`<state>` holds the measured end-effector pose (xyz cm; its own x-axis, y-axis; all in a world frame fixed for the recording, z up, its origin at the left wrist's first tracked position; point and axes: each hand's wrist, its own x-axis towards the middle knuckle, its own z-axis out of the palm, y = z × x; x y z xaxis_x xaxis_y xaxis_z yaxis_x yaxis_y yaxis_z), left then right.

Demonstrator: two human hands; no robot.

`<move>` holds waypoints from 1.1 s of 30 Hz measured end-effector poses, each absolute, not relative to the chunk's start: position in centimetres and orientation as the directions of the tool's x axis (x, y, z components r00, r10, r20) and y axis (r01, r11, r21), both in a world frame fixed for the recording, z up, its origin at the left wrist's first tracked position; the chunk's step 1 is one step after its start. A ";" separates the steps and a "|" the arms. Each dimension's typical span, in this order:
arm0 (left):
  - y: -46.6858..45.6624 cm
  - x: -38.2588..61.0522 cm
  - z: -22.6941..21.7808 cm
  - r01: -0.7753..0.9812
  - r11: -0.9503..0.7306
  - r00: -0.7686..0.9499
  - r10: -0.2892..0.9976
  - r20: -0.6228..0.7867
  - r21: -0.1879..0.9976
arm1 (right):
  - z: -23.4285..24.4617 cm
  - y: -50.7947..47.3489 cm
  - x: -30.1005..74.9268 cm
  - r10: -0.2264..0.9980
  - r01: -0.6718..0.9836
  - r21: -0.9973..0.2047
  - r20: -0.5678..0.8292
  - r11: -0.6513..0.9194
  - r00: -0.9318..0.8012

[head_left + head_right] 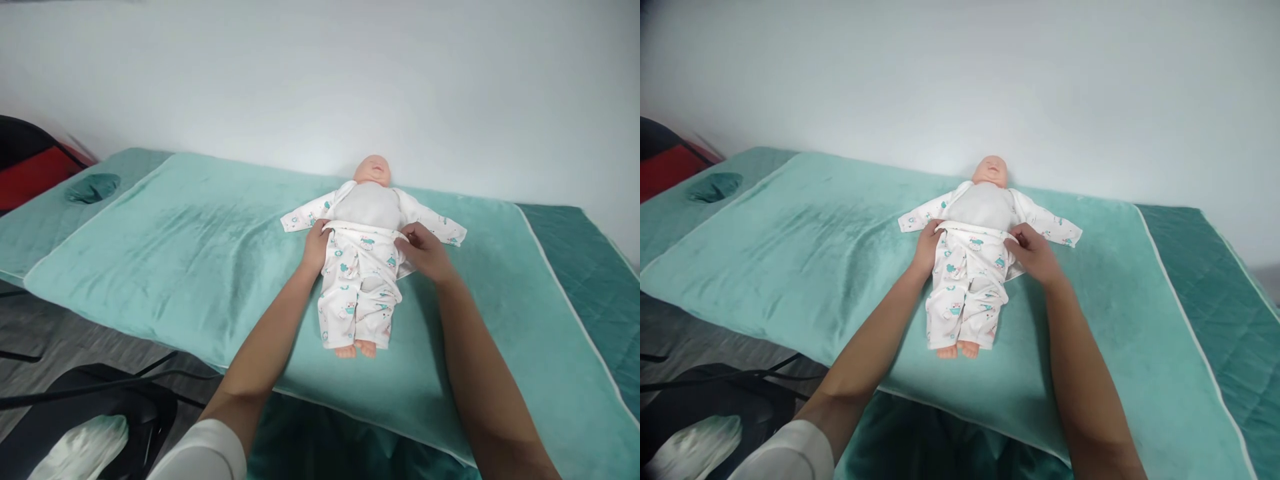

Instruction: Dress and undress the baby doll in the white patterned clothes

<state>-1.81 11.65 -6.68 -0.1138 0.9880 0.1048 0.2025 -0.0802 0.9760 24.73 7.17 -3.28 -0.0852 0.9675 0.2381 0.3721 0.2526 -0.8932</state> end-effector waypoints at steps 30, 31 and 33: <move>13.8 -1.4 -6.3 0.211 -0.301 -0.045 0.948 0.316 0.930 | -4.2 9.6 22.6 0.880 0.522 -0.841 0.350 0.144 0.321; 13.5 -1.6 -6.0 0.191 -0.330 -0.016 0.941 0.339 0.924 | -4.2 9.3 22.7 0.877 0.526 -0.833 0.373 0.171 0.305; 13.0 -1.9 -5.5 0.164 -0.390 0.042 0.921 0.388 0.906 | -4.2 9.0 22.7 0.860 0.533 -0.814 0.428 0.231 0.280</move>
